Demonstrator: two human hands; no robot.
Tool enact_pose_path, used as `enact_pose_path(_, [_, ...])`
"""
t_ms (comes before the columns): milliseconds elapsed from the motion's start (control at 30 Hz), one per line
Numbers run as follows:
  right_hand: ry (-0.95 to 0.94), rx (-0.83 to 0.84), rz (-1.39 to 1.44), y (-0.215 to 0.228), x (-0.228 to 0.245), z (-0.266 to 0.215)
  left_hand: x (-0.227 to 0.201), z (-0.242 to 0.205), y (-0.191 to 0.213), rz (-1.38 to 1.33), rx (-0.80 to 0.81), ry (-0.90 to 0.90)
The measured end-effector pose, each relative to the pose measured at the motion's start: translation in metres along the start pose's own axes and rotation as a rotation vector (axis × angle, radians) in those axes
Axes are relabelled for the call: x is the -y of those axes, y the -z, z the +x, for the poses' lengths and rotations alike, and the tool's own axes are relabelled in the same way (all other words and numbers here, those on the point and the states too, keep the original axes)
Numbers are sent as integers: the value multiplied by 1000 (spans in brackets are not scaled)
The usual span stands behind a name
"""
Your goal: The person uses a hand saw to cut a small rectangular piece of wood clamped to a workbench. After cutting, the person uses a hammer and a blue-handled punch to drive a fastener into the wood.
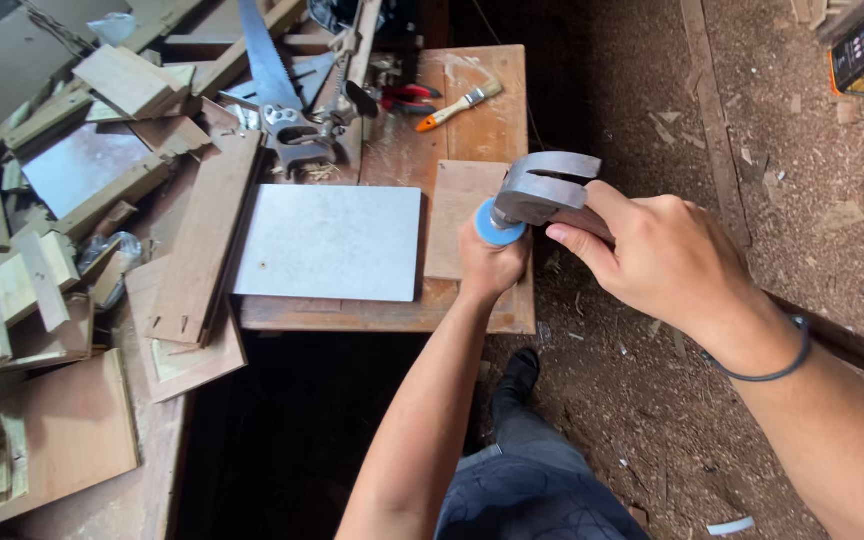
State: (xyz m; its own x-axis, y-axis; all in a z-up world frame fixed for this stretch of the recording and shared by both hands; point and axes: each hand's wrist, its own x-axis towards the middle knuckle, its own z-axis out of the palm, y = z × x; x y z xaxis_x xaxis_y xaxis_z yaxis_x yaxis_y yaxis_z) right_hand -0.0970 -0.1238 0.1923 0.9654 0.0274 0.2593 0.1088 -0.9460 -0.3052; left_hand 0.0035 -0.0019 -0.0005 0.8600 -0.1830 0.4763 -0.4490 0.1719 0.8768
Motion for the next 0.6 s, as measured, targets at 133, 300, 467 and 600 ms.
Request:
enact_pose_path(133, [6, 7, 6, -6, 7, 9, 9, 9, 4, -56, -4, 26])
enact_pose_path(300, [24, -21, 25, -6, 14, 17, 8, 15, 4, -39, -34, -11])
enact_pose_path(467, [-6, -12, 1, -15, 10, 24, 0, 18, 1, -18, -23, 21])
enact_pose_path(600, [6, 40, -42, -5, 9, 34, 12, 23, 0, 44, -17, 73])
